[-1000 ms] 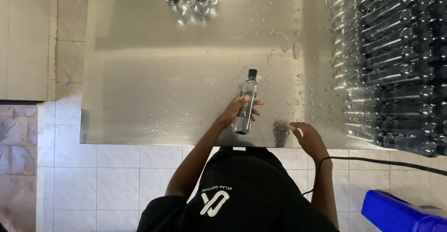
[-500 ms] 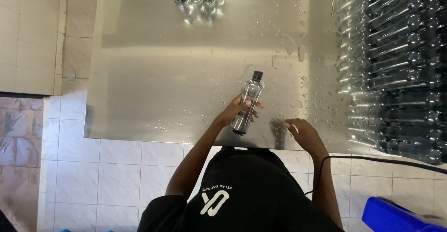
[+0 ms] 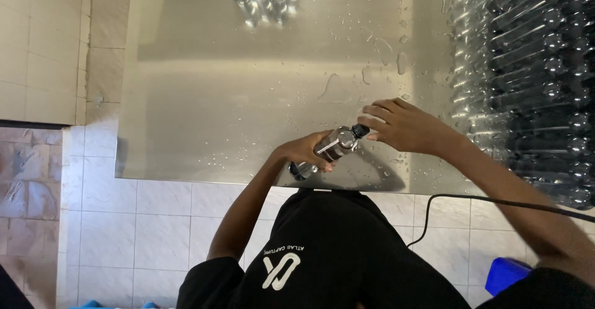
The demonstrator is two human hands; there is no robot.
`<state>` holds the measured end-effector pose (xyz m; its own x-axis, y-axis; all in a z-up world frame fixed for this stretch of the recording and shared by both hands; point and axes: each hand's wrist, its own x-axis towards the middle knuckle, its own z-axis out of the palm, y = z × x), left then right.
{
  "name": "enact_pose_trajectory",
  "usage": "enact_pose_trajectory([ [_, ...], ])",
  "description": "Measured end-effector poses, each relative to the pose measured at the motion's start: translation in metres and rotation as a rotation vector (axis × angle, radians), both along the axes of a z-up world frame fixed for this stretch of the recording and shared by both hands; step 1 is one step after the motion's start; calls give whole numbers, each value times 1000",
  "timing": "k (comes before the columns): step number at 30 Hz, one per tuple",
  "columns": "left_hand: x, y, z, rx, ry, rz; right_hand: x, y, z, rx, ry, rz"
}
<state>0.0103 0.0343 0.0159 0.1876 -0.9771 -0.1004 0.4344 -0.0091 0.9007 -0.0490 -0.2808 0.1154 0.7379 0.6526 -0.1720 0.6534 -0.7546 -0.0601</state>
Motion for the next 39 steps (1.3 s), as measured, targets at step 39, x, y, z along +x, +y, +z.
enact_pose_trajectory([
  [39, 0, 0, 36, 297, -178, 21, -5, 5, -79, 404, 484, -446],
])
